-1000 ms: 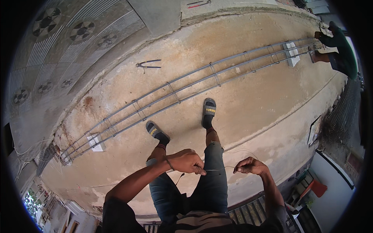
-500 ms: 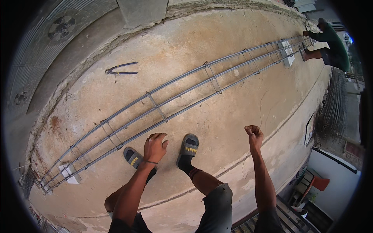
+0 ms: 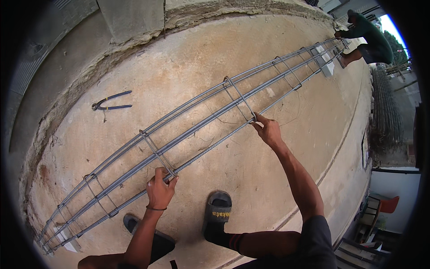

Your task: The person constructs a rebar cage by wrapping wire around the steel joints by hand and twisting it tight using pliers.

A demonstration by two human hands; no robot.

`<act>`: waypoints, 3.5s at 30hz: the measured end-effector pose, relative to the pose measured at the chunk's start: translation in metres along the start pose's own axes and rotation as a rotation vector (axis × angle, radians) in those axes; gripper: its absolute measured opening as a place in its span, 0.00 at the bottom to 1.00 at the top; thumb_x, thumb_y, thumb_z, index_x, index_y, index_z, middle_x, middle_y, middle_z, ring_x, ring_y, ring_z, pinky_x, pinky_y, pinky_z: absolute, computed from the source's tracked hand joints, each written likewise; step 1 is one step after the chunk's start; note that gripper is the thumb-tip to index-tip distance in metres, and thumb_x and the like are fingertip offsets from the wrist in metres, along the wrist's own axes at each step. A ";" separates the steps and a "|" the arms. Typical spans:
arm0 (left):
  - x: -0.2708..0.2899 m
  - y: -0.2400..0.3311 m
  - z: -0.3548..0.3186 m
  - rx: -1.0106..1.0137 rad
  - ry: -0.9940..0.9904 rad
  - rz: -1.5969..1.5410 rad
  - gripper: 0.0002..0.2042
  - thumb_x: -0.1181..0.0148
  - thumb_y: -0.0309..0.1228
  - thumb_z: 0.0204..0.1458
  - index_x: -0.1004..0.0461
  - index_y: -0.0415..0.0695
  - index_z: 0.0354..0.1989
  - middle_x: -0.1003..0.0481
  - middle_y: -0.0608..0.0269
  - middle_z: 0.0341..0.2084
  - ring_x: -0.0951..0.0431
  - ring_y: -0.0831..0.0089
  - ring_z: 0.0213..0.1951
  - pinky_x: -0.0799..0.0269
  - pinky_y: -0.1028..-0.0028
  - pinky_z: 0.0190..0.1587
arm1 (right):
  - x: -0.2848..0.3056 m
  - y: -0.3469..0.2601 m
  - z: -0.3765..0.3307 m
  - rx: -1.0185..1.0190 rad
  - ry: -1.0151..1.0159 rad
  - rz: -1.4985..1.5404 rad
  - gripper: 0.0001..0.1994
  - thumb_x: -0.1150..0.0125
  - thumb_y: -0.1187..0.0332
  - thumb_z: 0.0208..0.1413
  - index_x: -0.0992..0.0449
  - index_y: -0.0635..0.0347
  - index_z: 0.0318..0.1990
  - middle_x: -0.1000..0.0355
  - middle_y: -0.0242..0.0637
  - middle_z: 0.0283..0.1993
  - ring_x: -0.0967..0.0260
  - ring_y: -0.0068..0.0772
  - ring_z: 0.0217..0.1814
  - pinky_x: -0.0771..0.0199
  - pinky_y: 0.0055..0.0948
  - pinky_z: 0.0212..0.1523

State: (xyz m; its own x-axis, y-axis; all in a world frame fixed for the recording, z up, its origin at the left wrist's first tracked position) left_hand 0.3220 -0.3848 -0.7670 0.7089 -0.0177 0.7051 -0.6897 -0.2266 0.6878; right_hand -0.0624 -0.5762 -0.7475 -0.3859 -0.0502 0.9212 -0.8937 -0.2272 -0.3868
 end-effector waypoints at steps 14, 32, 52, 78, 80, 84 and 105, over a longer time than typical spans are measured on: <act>0.014 0.002 0.007 0.105 -0.074 -0.137 0.20 0.31 0.45 0.49 0.20 0.37 0.23 0.30 0.60 0.11 0.35 0.76 0.16 0.38 0.71 0.23 | -0.003 -0.003 0.006 -0.066 0.005 0.077 0.14 0.41 0.76 0.45 0.26 0.59 0.43 0.25 0.51 0.30 0.26 0.57 0.35 0.28 0.50 0.34; 0.003 -0.018 0.012 0.162 -0.418 -0.365 0.14 0.36 0.33 0.55 0.20 0.34 0.43 0.18 0.57 0.29 0.22 0.75 0.28 0.25 0.73 0.34 | 0.185 0.075 -0.025 -0.072 0.224 0.427 0.19 0.57 0.54 0.70 0.30 0.58 0.32 0.47 0.22 0.24 0.54 0.16 0.26 0.49 0.21 0.27; 0.037 -0.024 0.016 0.219 0.078 -0.556 0.12 0.37 0.30 0.56 0.21 0.33 0.42 0.20 0.59 0.28 0.25 0.79 0.24 0.28 0.78 0.26 | -0.116 -0.111 -0.253 -0.482 -0.417 0.652 0.15 0.50 0.53 0.67 0.24 0.54 0.43 0.36 0.29 0.22 0.42 0.23 0.24 0.37 0.27 0.30; 0.032 0.013 0.009 0.034 0.251 -0.458 0.08 0.30 0.31 0.48 0.18 0.38 0.32 0.20 0.61 0.24 0.23 0.75 0.27 0.28 0.72 0.33 | -0.139 -0.209 -0.143 0.125 -0.169 0.828 0.16 0.43 0.61 0.62 0.24 0.58 0.53 0.25 0.47 0.35 0.27 0.40 0.33 0.28 0.33 0.39; 0.029 0.014 0.008 0.141 0.165 -0.418 0.08 0.30 0.30 0.49 0.18 0.38 0.31 0.21 0.63 0.23 0.24 0.78 0.27 0.28 0.73 0.33 | -0.147 -0.207 -0.130 0.023 -0.142 0.867 0.15 0.41 0.62 0.62 0.23 0.62 0.51 0.25 0.38 0.29 0.29 0.22 0.28 0.28 0.26 0.30; 0.028 0.004 0.030 0.108 0.187 -0.650 0.08 0.31 0.31 0.50 0.19 0.38 0.32 0.22 0.65 0.21 0.26 0.81 0.27 0.29 0.74 0.33 | -0.165 -0.219 -0.120 -0.151 -0.344 1.029 0.12 0.40 0.64 0.62 0.21 0.62 0.46 0.27 0.34 0.25 0.32 0.19 0.24 0.32 0.24 0.24; 0.024 0.036 -0.056 -1.064 -0.204 0.654 0.13 0.42 0.20 0.47 0.25 0.37 0.43 0.28 0.53 0.52 0.30 0.56 0.55 0.32 0.58 0.55 | -0.151 -0.240 -0.123 -0.059 -0.148 1.119 0.13 0.36 0.63 0.58 0.21 0.67 0.39 0.30 0.39 0.26 0.38 0.26 0.26 0.37 0.29 0.29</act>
State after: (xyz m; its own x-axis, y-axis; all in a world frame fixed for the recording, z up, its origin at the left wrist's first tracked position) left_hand 0.3062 -0.3391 -0.7161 0.1359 -0.0010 0.9907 -0.6289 0.7726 0.0870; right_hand 0.1819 -0.3945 -0.7988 -0.9487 -0.3121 0.0499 -0.0733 0.0637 -0.9953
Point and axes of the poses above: each hand's wrist, its own z-axis towards the middle knuckle, its own x-axis out of the back of the hand, y = z × x, the point moved 7 cm from there along z, towards the middle knuckle
